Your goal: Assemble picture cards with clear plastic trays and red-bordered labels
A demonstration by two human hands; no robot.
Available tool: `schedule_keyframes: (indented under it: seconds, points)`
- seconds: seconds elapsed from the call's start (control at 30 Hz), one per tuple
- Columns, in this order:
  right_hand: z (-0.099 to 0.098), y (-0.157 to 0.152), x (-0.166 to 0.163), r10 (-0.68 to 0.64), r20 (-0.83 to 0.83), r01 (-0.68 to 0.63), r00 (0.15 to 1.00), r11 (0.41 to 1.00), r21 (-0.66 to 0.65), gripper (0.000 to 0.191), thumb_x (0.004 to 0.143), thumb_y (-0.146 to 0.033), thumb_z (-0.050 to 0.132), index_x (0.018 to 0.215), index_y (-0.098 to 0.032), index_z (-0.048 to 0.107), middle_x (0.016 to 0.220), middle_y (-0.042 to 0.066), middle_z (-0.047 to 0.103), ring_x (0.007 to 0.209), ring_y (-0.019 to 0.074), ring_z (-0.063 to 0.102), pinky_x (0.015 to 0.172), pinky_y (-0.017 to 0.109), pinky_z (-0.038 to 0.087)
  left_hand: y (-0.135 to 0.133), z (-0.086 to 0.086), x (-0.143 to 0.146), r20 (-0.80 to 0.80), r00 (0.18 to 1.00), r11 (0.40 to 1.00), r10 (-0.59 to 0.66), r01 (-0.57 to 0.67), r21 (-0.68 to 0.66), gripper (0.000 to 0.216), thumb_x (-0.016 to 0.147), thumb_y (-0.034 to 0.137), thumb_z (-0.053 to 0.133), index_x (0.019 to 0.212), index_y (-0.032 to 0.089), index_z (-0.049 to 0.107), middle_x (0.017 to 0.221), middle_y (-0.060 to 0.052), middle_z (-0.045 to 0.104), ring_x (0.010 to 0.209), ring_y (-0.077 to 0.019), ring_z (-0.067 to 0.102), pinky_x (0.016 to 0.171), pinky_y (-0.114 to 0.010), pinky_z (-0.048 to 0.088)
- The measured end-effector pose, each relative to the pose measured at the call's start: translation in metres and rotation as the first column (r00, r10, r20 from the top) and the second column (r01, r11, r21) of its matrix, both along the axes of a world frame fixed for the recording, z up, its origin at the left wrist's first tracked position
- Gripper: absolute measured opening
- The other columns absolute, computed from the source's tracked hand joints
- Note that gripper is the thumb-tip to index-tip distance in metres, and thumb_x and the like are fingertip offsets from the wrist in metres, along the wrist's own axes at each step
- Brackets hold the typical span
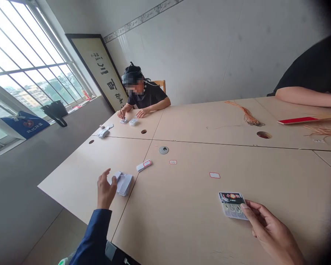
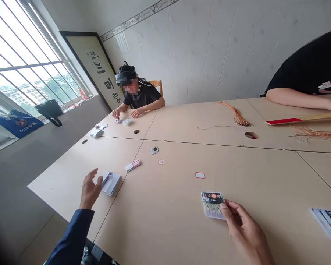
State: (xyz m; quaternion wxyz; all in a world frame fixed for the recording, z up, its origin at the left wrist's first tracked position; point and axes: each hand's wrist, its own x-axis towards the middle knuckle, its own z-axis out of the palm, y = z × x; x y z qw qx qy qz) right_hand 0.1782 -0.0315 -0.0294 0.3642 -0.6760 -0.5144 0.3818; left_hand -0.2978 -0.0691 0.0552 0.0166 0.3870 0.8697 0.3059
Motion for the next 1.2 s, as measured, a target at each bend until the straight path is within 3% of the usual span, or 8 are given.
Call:
schedule_keyframes:
  seconds: [0.17, 0.4, 0.5, 0.6, 0.67, 0.8, 1.0, 1.2]
  points:
    - [-0.001, -0.006, -0.006, -0.014, 0.043, 0.014, 0.999, 1.000, 0.003, 0.058, 0.069, -0.073, 0.054, 0.091, -0.021, 0.068, 0.084, 0.008, 0.074, 0.072, 0.0262, 0.070, 0.055, 0.030, 0.054, -0.012, -0.010, -0.036, 0.109, 0.994, 0.988, -0.003, 0.020, -0.153, 0.038, 0.082, 0.033, 0.044, 0.110, 0.015, 0.062, 0.109, -0.013, 0.068, 0.103, -0.0259, 0.063, 0.088, -0.038, 0.050]
    - [0.002, -0.009, -0.008, -0.023, 0.076, 0.023, 0.997, 1.000, 0.008, 0.056, 0.071, -0.072, 0.052, 0.093, -0.022, 0.067, 0.077, 0.006, 0.073, 0.069, 0.0251, 0.069, 0.057, 0.031, 0.053, -0.015, -0.016, -0.028, 0.134, 0.991, 0.972, -0.012, 0.043, -0.231, 0.046, 0.083, 0.038, 0.040, 0.114, 0.012, 0.061, 0.111, -0.015, 0.068, 0.101, -0.0256, 0.064, 0.088, -0.036, 0.049]
    - [-0.001, -0.008, -0.007, -0.004, 0.067, 0.001, 0.998, 0.999, 0.041, 0.055, 0.073, -0.070, 0.053, 0.092, -0.021, 0.068, 0.076, 0.006, 0.073, 0.067, 0.0240, 0.069, 0.056, 0.030, 0.052, -0.016, -0.013, -0.015, 0.135, 0.991, 0.966, -0.010, 0.044, -0.253, 0.064, 0.083, 0.050, 0.043, 0.130, 0.008, 0.051, 0.123, -0.020, 0.061, 0.111, -0.0298, 0.059, 0.093, -0.041, 0.047]
    - [0.001, -0.011, -0.009, -0.007, 0.089, 0.002, 0.996, 0.998, 0.057, 0.053, 0.076, -0.069, 0.051, 0.094, -0.022, 0.068, 0.078, 0.005, 0.072, 0.070, 0.0231, 0.068, 0.059, 0.029, 0.051, -0.017, -0.012, 0.006, -0.001, 0.998, 0.958, -0.059, 0.056, -0.282, 0.092, 0.075, 0.063, 0.053, 0.145, 0.008, 0.031, 0.145, -0.023, 0.041, 0.134, -0.0370, 0.038, 0.106, -0.050, 0.034]
    - [0.004, -0.014, -0.012, -0.023, 0.102, 0.018, 0.994, 0.998, 0.053, 0.052, 0.078, -0.068, 0.050, 0.096, -0.023, 0.067, 0.080, 0.004, 0.072, 0.072, 0.0227, 0.068, 0.061, 0.030, 0.050, -0.016, -0.014, 0.017, -0.112, 0.986, 0.940, -0.127, 0.083, -0.330, 0.099, 0.073, 0.064, 0.057, 0.149, 0.011, 0.022, 0.151, -0.022, 0.033, 0.140, -0.0381, 0.028, 0.110, -0.053, 0.026]
    - [0.008, -0.016, -0.015, -0.042, 0.102, 0.035, 0.994, 0.997, 0.066, 0.050, 0.079, -0.067, 0.050, 0.097, -0.023, 0.067, 0.080, 0.003, 0.071, 0.072, 0.0222, 0.067, 0.060, 0.029, 0.050, -0.016, -0.018, 0.022, -0.186, 0.970, 0.913, -0.156, 0.069, -0.402, 0.097, 0.075, 0.054, 0.059, 0.151, 0.010, 0.016, 0.148, -0.022, 0.036, 0.139, -0.0379, 0.030, 0.110, -0.053, 0.026]
    - [0.000, -0.009, -0.009, 0.000, 0.064, -0.007, 0.998, 0.993, 0.116, 0.045, 0.077, -0.062, 0.056, 0.091, -0.022, 0.069, 0.073, 0.004, 0.072, 0.065, 0.0217, 0.068, 0.054, 0.027, 0.052, -0.004, -0.019, 0.028, -0.264, 0.937, 0.942, -0.230, 0.147, -0.301, 0.082, 0.079, 0.047, 0.054, 0.147, 0.010, 0.027, 0.146, -0.021, 0.038, 0.137, -0.0360, 0.032, 0.110, -0.052, 0.028]
    - [0.003, -0.009, -0.013, -0.032, 0.057, 0.021, 0.998, 0.983, 0.181, 0.046, 0.077, -0.062, 0.056, 0.089, -0.020, 0.069, 0.078, 0.007, 0.073, 0.069, 0.0227, 0.067, 0.059, 0.028, 0.053, 0.063, -0.014, 0.047, -0.220, 0.881, 0.895, -0.420, 0.360, -0.264, 0.044, 0.085, 0.039, 0.045, 0.119, 0.017, 0.062, 0.128, -0.013, 0.057, 0.124, -0.0279, 0.047, 0.105, -0.039, 0.037]
